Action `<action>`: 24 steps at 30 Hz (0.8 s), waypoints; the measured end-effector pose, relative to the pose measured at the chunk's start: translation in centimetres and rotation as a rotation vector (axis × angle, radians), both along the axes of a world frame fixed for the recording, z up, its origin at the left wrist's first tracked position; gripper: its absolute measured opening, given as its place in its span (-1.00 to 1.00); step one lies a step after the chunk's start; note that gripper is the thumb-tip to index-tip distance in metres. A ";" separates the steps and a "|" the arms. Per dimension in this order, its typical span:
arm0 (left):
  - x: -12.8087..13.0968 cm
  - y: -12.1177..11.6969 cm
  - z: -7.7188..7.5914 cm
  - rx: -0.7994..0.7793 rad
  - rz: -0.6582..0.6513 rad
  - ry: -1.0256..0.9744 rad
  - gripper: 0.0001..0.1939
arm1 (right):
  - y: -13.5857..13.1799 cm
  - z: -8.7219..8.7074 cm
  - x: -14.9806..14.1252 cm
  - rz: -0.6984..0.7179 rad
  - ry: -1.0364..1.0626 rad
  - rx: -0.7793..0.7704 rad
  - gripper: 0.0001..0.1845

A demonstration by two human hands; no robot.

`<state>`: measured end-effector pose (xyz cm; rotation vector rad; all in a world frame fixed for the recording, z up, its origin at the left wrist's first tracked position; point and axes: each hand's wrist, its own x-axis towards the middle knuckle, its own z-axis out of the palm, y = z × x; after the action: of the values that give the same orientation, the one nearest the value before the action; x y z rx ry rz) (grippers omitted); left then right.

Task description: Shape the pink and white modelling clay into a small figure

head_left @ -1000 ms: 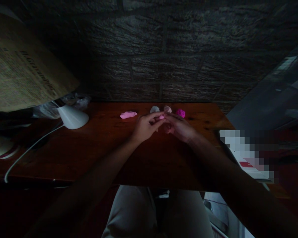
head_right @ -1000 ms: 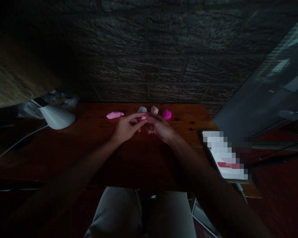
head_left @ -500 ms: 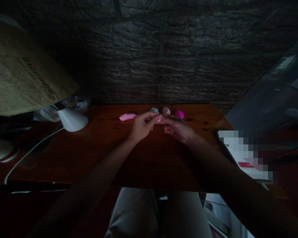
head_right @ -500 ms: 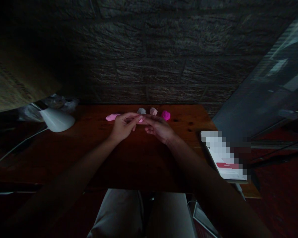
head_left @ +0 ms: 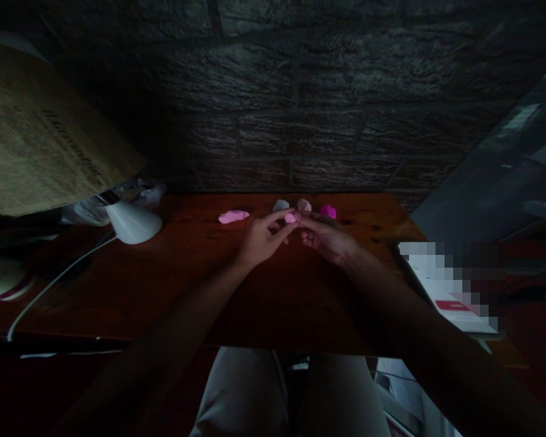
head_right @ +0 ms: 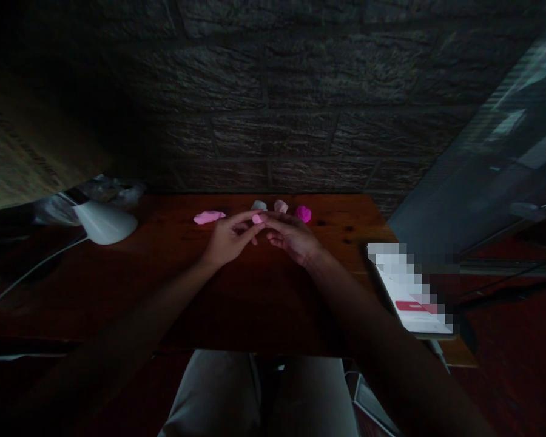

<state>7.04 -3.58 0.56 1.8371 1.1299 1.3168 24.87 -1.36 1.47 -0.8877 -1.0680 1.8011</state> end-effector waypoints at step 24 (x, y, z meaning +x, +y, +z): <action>0.2 -0.1 -0.2 0.205 0.034 0.068 -0.79 | -0.6 0.8 -0.5 0.024 0.060 -0.088 -0.75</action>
<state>7.25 -3.71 0.32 2.0306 1.0999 1.4455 24.40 -2.00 2.29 -0.8704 -0.9714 1.8947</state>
